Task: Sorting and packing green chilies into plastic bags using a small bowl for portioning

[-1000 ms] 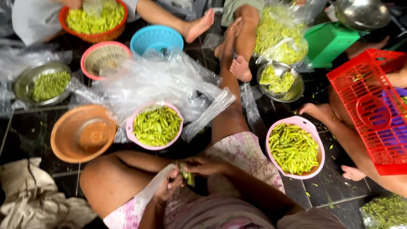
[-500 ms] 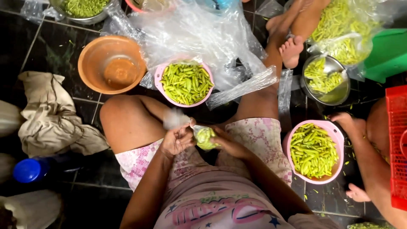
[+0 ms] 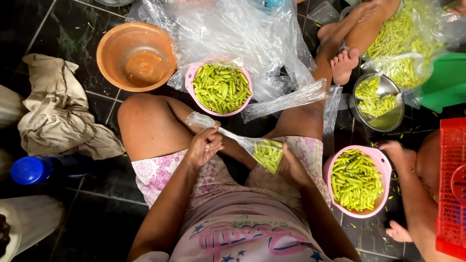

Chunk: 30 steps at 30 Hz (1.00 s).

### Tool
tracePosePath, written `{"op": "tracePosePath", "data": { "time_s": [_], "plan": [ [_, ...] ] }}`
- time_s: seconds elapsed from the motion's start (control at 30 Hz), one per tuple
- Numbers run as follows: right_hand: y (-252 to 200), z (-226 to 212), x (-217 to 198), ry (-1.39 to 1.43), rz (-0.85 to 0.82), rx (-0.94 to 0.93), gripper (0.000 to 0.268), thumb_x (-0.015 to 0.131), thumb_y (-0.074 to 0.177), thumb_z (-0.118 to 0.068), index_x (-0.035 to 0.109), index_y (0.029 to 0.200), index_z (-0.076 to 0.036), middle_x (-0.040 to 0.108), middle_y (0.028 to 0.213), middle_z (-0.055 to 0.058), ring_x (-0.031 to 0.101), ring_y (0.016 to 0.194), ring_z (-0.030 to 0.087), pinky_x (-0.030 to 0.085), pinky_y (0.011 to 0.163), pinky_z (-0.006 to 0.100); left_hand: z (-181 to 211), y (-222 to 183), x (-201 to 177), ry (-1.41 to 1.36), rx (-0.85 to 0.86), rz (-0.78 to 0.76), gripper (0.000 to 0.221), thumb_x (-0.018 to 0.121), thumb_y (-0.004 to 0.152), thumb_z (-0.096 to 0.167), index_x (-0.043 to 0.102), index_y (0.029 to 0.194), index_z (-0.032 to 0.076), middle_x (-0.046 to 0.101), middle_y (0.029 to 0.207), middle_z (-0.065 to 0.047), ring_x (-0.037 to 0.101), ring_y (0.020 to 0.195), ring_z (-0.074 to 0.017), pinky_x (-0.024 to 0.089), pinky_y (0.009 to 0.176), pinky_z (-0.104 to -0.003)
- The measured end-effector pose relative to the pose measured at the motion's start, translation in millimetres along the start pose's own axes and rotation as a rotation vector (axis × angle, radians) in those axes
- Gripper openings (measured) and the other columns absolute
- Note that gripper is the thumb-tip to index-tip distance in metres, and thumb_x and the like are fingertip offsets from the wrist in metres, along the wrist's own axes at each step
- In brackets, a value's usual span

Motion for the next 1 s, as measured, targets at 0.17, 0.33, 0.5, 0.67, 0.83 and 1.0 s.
{"op": "tracePosePath", "data": {
  "time_s": [0.17, 0.33, 0.5, 0.67, 0.83, 1.0],
  "plan": [
    [2.0, -15.6, -7.2, -0.567, 0.017, -0.123, 0.088, 0.077, 0.089, -0.046, 0.030, 0.147, 0.001, 0.036, 0.141, 0.026, 0.045, 0.125, 0.036, 0.044, 0.099, 0.052, 0.1, 6.0, 11.5, 0.064, 0.010, 0.029, 0.023, 0.041, 0.110, 0.024, 0.052, 0.127, 0.012, 0.025, 0.048, 0.007, 0.025, 0.035, -0.0048, 0.063, 0.077, -0.036],
    [-2.2, -81.9, -3.4, -0.609, 0.126, -0.491, 0.052, 0.079, 0.093, -0.024, 0.057, 0.136, -0.004, 0.067, 0.102, 0.014, 0.068, 0.087, 0.024, 0.059, 0.076, 0.039, 21.9, -3.1, 58.9, 0.117, -0.019, 0.056, 0.026, 0.040, 0.112, 0.035, 0.052, 0.122, 0.014, 0.025, 0.047, 0.006, 0.028, 0.034, -0.0063, 0.063, 0.074, -0.035],
    [-29.4, -161.1, 50.6, -0.845, 0.106, -0.653, 0.060, 0.074, 0.097, -0.014, 0.047, 0.149, -0.003, 0.065, 0.113, 0.029, 0.070, 0.094, 0.039, 0.062, 0.077, 0.049, 22.9, 1.6, 63.1, 0.174, -0.042, -0.008, 0.062, 0.042, 0.109, 0.048, 0.030, 0.163, 0.020, 0.031, 0.047, 0.007, 0.030, 0.031, -0.0030, 0.066, 0.072, -0.034],
    [-22.3, -214.2, 94.4, -1.023, 0.065, -0.873, 0.052, 0.076, 0.098, -0.009, 0.052, 0.144, 0.001, 0.068, 0.111, 0.030, 0.071, 0.086, 0.037, 0.059, 0.068, 0.046, 22.2, 0.1, 65.4, 0.237, -0.038, -0.012, 0.066, 0.042, 0.109, 0.047, 0.022, 0.165, 0.020, 0.033, 0.048, 0.007, 0.031, 0.031, -0.0016, 0.066, 0.071, -0.033],
    [-12.7, -248.8, 131.1, -1.071, 0.020, -1.069, 0.038, 0.080, 0.099, -0.008, 0.063, 0.132, 0.002, 0.071, 0.104, 0.026, 0.070, 0.077, 0.030, 0.057, 0.062, 0.040, 25.4, 4.3, 70.8, 0.300, -0.027, 0.011, 0.069, 0.041, 0.109, 0.049, 0.014, 0.167, 0.024, 0.043, 0.051, 0.003, 0.029, 0.030, -0.0004, 0.067, 0.074, -0.034],
    [-10.0, -271.0, 177.2, -1.241, -0.007, -1.209, 0.032, 0.073, 0.102, -0.005, 0.064, 0.126, 0.014, 0.072, 0.111, 0.019, 0.064, 0.084, 0.022, 0.051, 0.070, 0.030, 40.9, 2.3, 91.4, 0.305, 0.012, -0.067, 0.081, 0.045, 0.105, 0.044, -0.002, 0.168, 0.027, 0.055, 0.065, -0.004, 0.040, 0.051, -0.0069, 0.042, 0.059, -0.021]
  ]
}}
Point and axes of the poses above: each hand's wrist, its own y-axis towards the middle knuckle, its own x-axis out of the palm, z = x × y, the point moved 8 cm from there along y, towards the middle knuckle
